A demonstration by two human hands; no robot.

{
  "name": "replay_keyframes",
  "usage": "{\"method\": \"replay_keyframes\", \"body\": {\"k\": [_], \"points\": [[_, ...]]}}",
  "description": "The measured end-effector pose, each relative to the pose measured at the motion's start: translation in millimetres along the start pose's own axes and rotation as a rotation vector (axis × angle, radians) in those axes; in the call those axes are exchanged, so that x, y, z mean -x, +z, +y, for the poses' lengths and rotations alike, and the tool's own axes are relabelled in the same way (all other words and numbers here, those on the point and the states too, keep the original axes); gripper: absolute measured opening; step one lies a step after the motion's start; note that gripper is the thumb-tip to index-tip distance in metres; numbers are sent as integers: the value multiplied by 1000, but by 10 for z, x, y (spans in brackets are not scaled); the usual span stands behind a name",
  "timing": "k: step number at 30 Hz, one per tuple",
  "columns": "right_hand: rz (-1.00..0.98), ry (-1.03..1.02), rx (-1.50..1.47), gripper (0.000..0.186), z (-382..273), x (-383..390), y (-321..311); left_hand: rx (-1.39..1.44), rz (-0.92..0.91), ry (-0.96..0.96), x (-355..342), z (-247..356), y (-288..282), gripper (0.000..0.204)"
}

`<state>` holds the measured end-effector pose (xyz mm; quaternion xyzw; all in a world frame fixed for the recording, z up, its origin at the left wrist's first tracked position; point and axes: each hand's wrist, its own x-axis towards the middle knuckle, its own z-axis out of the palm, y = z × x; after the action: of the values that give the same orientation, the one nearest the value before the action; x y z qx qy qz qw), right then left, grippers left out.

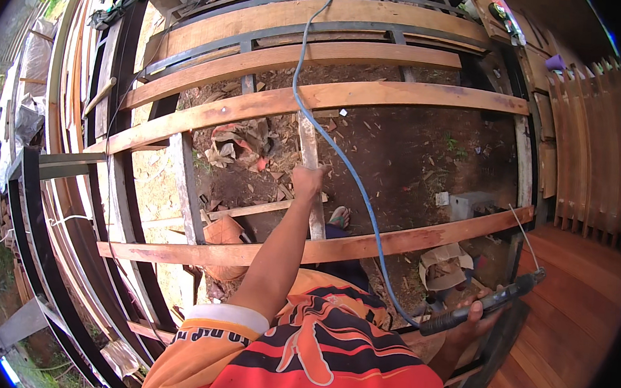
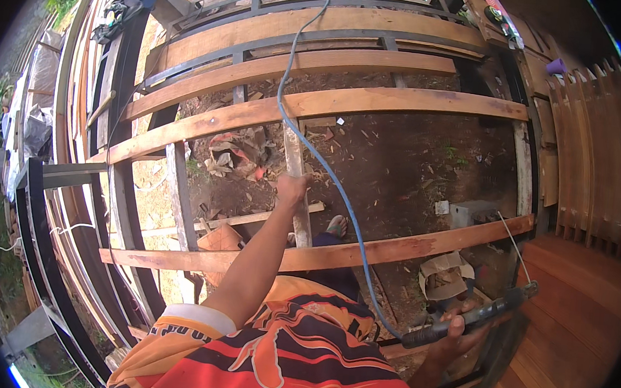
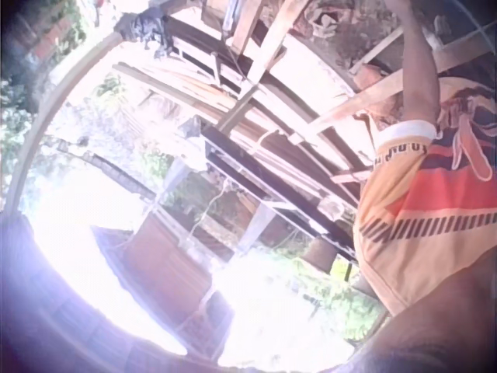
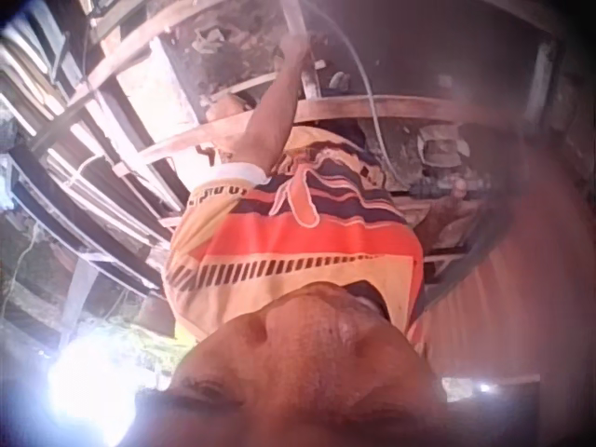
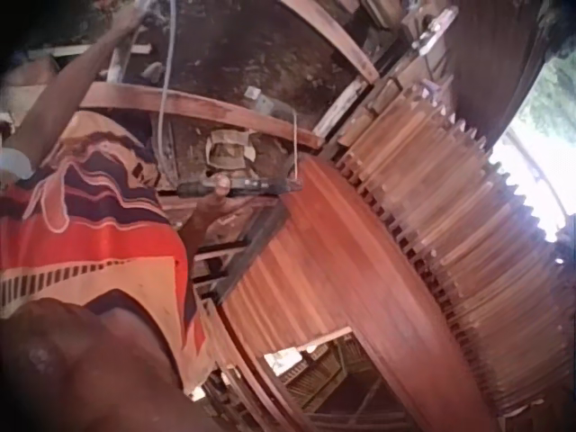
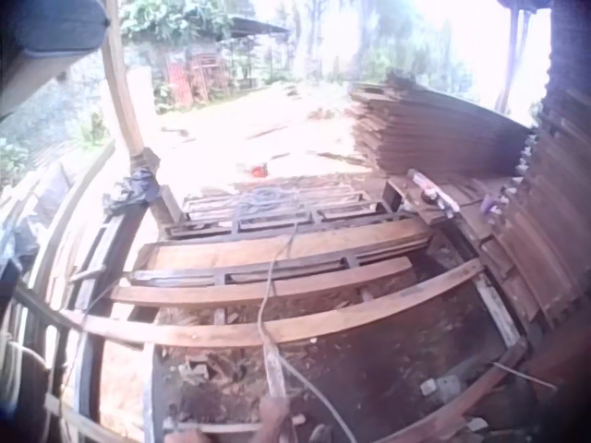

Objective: The person welds metal frame components using a handheld welding torch, producing visible sparks. They reposition the torch and frame pieces multiple times to complete welds at different joints.

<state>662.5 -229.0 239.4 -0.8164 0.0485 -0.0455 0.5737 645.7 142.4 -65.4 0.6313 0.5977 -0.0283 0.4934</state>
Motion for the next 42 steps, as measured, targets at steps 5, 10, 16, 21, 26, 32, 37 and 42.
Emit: {"method": "replay_keyframes", "body": {"k": [5,10,16,21,26,32,37,42], "points": [[65,65,-149,82,90,94,-88,61,-25,74,-207,-83,4,49],[156,58,-199,86,320,470,-355,-42,28,205,-240,-12,70,49],[396,-9,-267,79,-456,759,-435,119,-70,246,13,28,-15,31],[447,-185,-419,73,-878,786,-661,77,-37,272,25,38,43,38],[373,-222,-551,61,-1751,427,-715,34,-71,282,-73,-30,19,38],[115,-302,-246,53,-2756,-637,-898,130,-144,325,-170,-99,-46,39],[394,-646,688,63,-3132,-1314,-853,9,-47,270,-182,-130,53,45],[48,-1131,853,85,-2878,-1931,-192,136,-72,318,-356,-351,168,47]]}}
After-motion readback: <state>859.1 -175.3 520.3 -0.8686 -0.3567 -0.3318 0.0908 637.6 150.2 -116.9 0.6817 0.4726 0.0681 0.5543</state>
